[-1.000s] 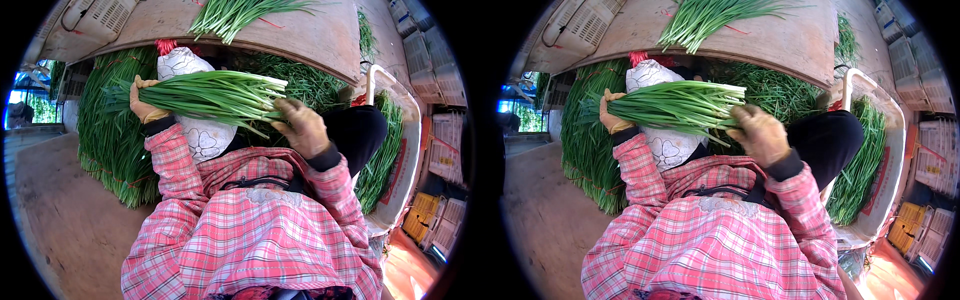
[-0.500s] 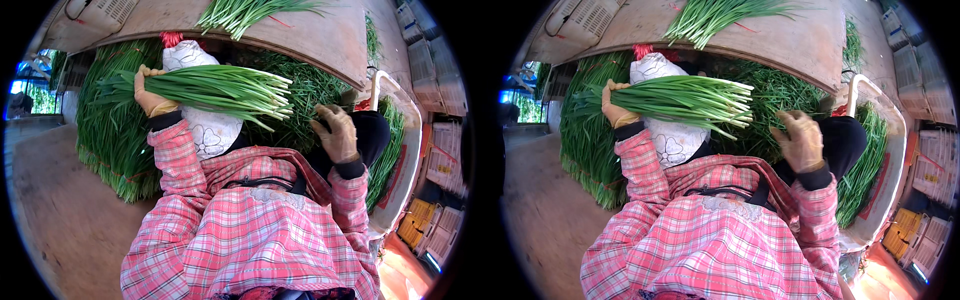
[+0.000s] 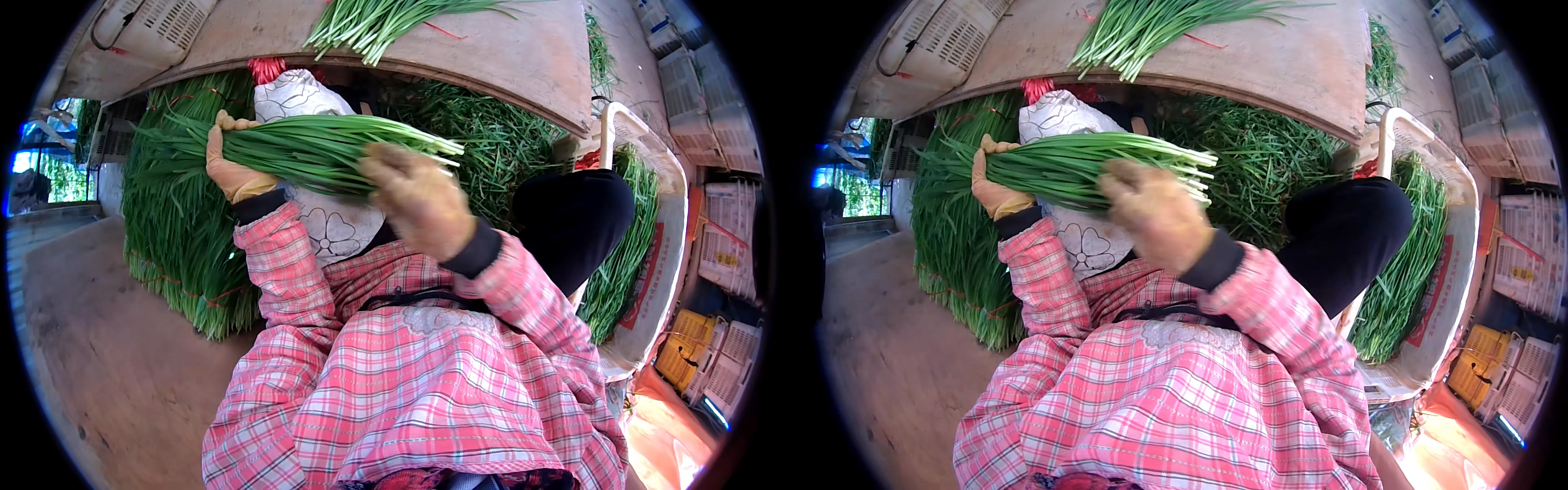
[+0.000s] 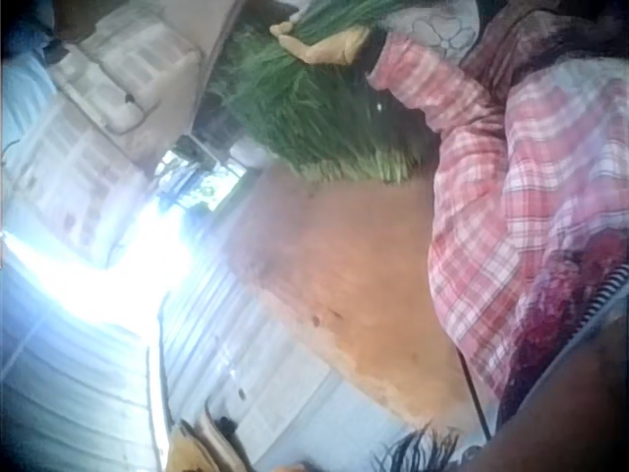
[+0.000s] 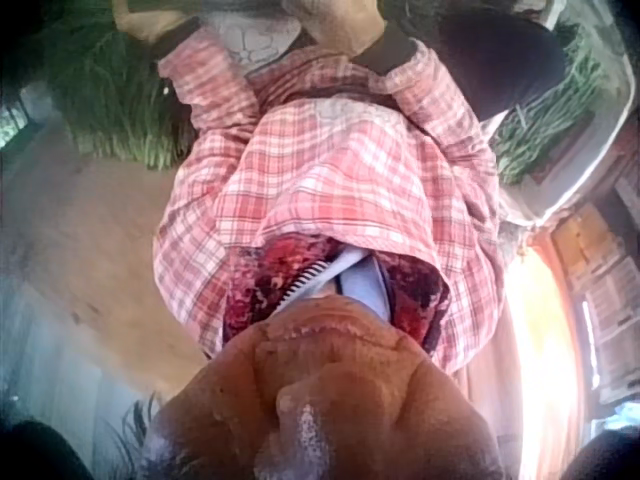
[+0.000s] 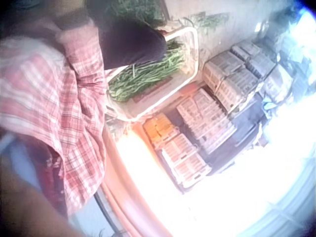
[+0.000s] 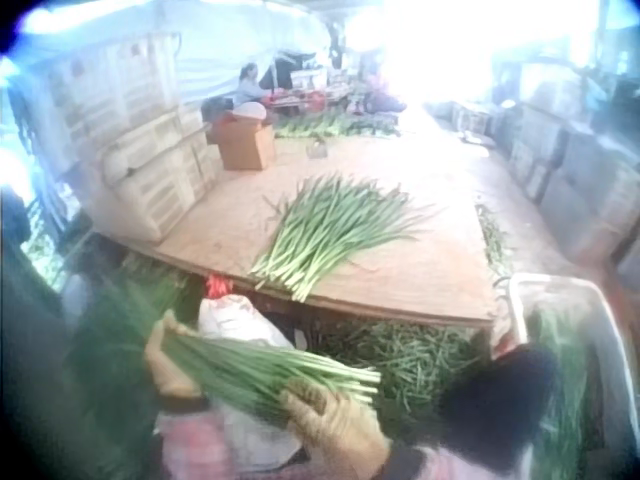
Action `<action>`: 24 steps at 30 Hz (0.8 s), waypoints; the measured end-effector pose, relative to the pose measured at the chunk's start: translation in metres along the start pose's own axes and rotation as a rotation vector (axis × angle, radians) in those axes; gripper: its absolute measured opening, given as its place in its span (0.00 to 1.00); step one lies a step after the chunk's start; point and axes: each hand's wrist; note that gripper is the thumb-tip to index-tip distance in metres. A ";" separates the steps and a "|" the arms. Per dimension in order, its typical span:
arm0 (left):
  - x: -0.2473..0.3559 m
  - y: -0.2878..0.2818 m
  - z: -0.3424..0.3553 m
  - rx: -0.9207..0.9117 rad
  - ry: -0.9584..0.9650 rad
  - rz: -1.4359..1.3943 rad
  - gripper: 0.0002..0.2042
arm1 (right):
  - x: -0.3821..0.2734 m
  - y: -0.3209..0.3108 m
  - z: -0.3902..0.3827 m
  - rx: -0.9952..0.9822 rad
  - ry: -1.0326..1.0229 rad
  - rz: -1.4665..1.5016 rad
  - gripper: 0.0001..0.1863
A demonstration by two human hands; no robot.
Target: The person sorts bunches of green onions by hand on a wooden table, wraps red ties around them to bundle them, and places the finished bundles into a plastic crate.
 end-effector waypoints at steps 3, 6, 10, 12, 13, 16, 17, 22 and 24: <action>0.024 -0.030 -0.001 0.062 -0.029 -0.097 0.11 | 0.024 -0.030 -0.031 0.031 0.058 -0.379 0.23; 0.024 -0.030 0.001 0.104 -0.079 -0.172 0.11 | 0.033 -0.037 -0.051 -0.055 0.141 -0.439 0.17; 0.022 -0.033 0.005 0.064 -0.025 -0.145 0.10 | 0.028 -0.039 -0.057 -0.046 0.174 -0.522 0.13; 0.020 -0.026 -0.001 0.088 -0.021 -0.083 0.08 | 0.025 -0.042 -0.057 -0.049 0.188 -0.525 0.12; 0.021 -0.026 -0.001 0.094 -0.001 -0.083 0.08 | 0.021 -0.044 -0.059 -0.016 0.172 -0.533 0.12; 0.020 -0.031 0.003 0.078 0.051 -0.068 0.07 | 0.018 -0.049 -0.069 0.146 0.098 -0.580 0.13; 0.019 -0.031 0.003 0.050 0.065 -0.050 0.07 | 0.015 -0.056 -0.070 0.207 0.128 -0.551 0.11; 0.019 -0.035 0.005 0.079 0.054 -0.137 0.06 | 0.043 -0.093 -0.104 0.359 0.537 -0.389 0.06; 0.014 -0.028 0.001 0.165 0.077 -0.143 0.06 | 0.057 -0.102 -0.113 0.086 0.566 -0.693 0.09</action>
Point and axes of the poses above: each hand's wrist, its own z-axis towards the middle knuckle, its own y-axis out of the palm, x = y × z, and after that the axes turned 10 degrees about -z, right-handed
